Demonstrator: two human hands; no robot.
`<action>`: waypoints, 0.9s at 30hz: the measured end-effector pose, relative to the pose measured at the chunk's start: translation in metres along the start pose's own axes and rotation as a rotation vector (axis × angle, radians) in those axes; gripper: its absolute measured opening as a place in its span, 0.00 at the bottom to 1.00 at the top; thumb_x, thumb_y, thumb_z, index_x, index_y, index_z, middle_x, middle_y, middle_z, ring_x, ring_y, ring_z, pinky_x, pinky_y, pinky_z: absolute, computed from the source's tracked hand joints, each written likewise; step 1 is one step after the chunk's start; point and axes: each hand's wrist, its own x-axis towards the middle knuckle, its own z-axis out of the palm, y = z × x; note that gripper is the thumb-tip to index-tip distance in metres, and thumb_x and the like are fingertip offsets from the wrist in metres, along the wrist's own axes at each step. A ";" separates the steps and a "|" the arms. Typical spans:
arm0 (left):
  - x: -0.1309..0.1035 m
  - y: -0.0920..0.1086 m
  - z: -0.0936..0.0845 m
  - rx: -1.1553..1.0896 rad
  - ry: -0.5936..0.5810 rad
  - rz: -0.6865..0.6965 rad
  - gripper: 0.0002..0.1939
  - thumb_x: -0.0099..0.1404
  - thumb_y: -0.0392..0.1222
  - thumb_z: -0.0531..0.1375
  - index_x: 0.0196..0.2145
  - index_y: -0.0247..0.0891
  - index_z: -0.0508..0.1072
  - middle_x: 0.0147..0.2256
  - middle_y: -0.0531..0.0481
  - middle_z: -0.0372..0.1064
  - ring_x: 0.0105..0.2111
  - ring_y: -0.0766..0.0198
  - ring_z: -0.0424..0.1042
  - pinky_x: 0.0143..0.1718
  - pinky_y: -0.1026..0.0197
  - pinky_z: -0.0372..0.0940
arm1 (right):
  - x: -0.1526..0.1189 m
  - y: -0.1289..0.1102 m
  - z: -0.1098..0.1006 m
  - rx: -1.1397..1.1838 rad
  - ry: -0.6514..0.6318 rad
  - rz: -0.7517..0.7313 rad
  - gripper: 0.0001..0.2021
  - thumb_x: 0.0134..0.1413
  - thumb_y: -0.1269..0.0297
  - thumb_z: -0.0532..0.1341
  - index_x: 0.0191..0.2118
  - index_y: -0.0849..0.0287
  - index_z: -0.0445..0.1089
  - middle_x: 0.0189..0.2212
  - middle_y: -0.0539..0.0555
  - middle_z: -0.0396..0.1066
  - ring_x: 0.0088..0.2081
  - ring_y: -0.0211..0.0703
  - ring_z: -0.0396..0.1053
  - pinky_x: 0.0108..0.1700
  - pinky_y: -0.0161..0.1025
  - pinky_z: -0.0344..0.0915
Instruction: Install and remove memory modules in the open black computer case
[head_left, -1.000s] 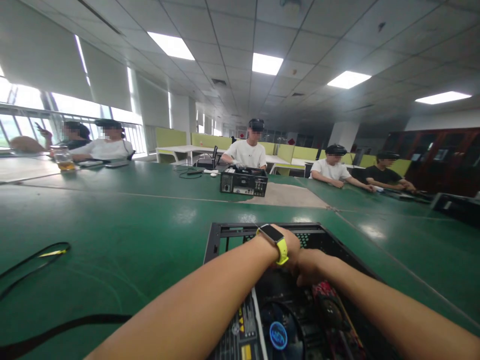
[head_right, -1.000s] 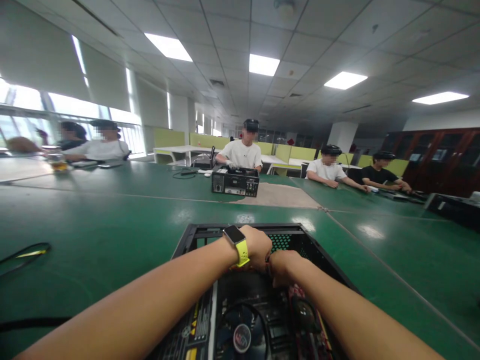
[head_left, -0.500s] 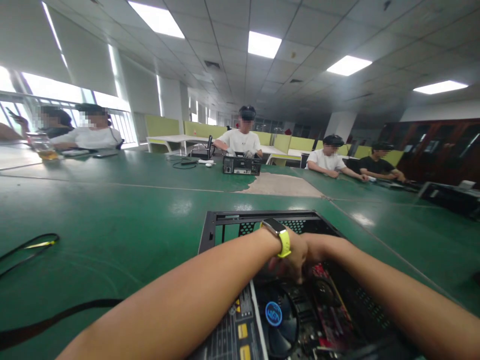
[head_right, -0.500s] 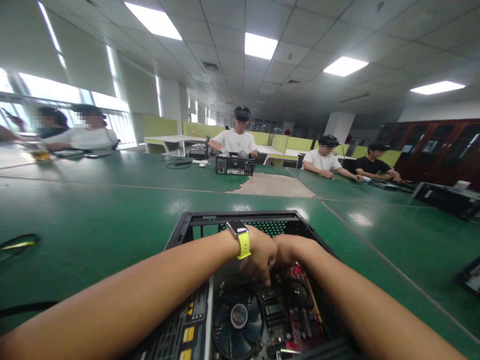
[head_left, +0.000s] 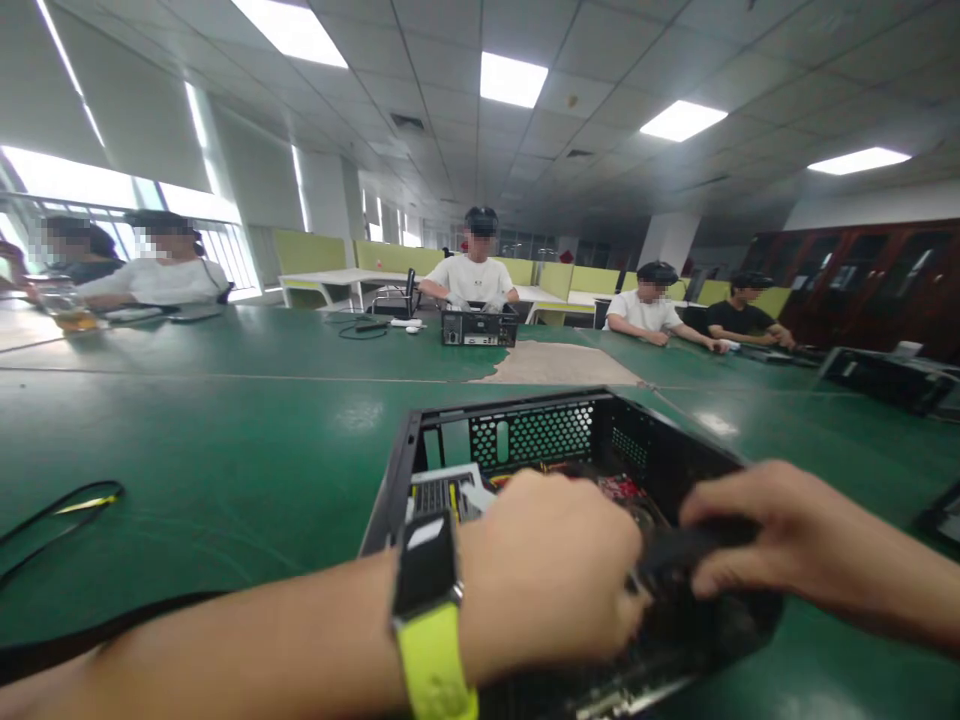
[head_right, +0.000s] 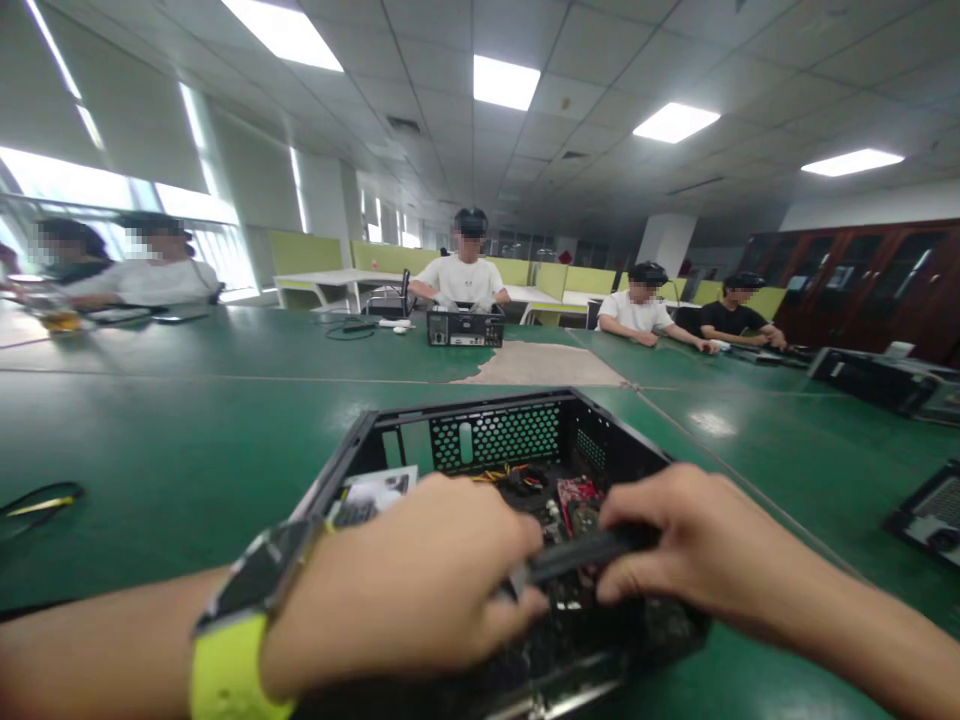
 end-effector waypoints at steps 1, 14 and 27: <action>-0.002 -0.014 -0.010 0.018 0.081 -0.075 0.20 0.60 0.59 0.51 0.32 0.44 0.75 0.29 0.44 0.74 0.27 0.57 0.71 0.24 0.58 0.60 | 0.017 -0.011 -0.009 -0.057 0.053 -0.073 0.16 0.34 0.45 0.68 0.27 0.52 0.75 0.20 0.46 0.71 0.23 0.38 0.66 0.25 0.33 0.58; 0.044 -0.172 -0.086 0.224 0.581 -0.381 0.33 0.60 0.68 0.45 0.36 0.38 0.77 0.32 0.43 0.71 0.31 0.58 0.66 0.32 0.59 0.55 | 0.009 -0.025 -0.015 0.069 0.773 0.108 0.15 0.52 0.49 0.57 0.22 0.52 0.69 0.18 0.50 0.67 0.23 0.42 0.64 0.27 0.40 0.59; -0.008 -0.214 -0.090 0.059 0.694 -0.457 0.35 0.62 0.66 0.48 0.40 0.28 0.75 0.28 0.47 0.71 0.27 0.65 0.60 0.30 0.64 0.52 | -0.012 0.031 0.117 0.206 0.230 0.267 0.17 0.56 0.49 0.54 0.42 0.56 0.69 0.38 0.54 0.72 0.39 0.45 0.69 0.41 0.39 0.64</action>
